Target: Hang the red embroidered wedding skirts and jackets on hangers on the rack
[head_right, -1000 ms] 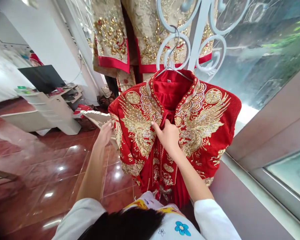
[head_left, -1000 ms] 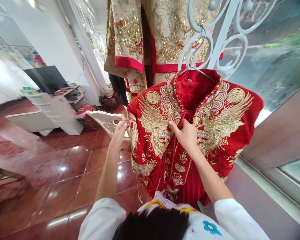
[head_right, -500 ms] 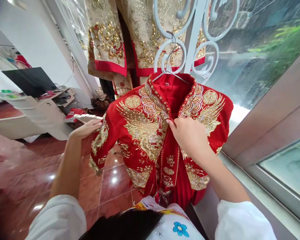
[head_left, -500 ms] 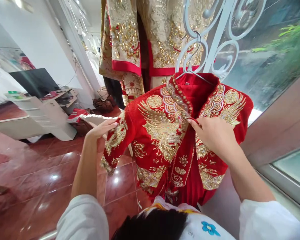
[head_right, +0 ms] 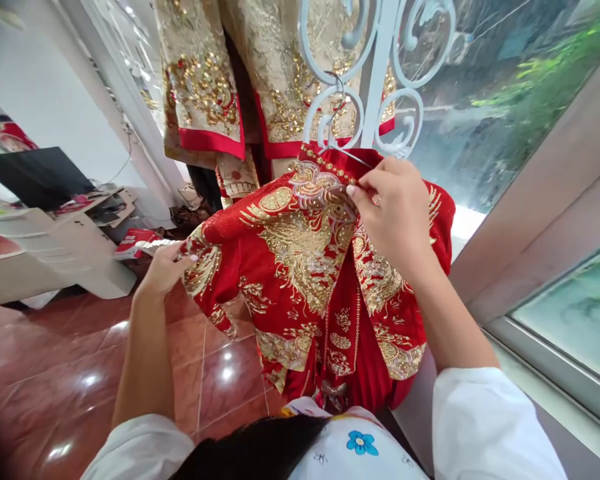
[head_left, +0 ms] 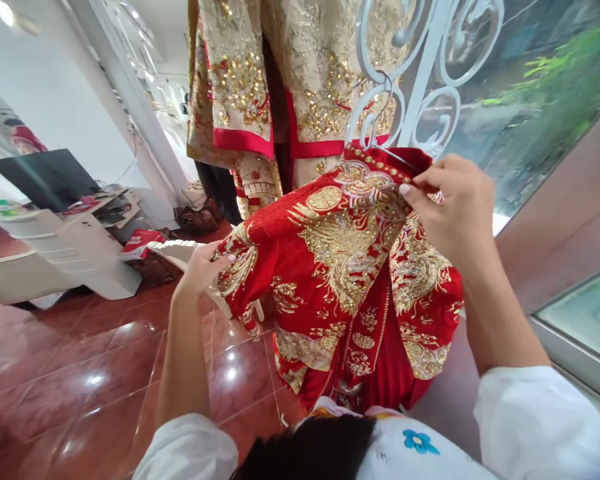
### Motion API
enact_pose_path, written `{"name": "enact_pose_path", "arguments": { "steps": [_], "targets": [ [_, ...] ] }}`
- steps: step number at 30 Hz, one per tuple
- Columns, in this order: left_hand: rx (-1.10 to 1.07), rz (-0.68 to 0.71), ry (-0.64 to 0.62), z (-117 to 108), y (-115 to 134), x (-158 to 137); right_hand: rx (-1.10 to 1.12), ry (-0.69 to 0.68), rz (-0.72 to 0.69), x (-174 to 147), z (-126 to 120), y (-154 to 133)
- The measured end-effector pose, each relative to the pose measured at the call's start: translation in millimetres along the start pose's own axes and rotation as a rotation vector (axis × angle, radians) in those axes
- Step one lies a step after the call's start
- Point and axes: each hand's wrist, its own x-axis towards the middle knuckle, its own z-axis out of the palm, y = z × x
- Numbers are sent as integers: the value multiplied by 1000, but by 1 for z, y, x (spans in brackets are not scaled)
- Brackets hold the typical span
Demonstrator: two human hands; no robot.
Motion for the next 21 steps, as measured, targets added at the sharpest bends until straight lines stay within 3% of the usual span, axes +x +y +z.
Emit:
{"name": "enact_pose_path", "arguments": {
  "steps": [4, 6, 8, 10, 12, 13, 15, 17, 19, 21],
  "targets": [
    [82, -75, -320, 0, -5, 8, -196, -84, 47, -12, 28, 8],
    [117, -85, -349, 11, -4, 4, -248, -74, 70, -33, 45, 2],
    [165, -8, -140, 31, 8, -10, -250, 58, 100, -60, 55, -6],
    [220, 134, 238, 63, 29, -36, -255, 216, 140, -92, 57, -13],
    [241, 262, 546, 108, 52, -66, -299, 281, 219, -126, 55, -14],
    [302, 322, 552, 133, 61, -80, -322, 272, 272, -143, 54, -11],
    [472, 305, 453, 179, 70, -101, -324, 227, 396, -172, 50, 1],
    [572, 289, 445, 207, 65, -111, -244, 164, 464, -194, 38, 19],
    [577, 272, 532, 210, 49, -112, -170, 100, 490, -206, 19, 38],
    [504, 255, 544, 194, 33, -112, -139, 42, 490, -208, -6, 50]
  ]
}}
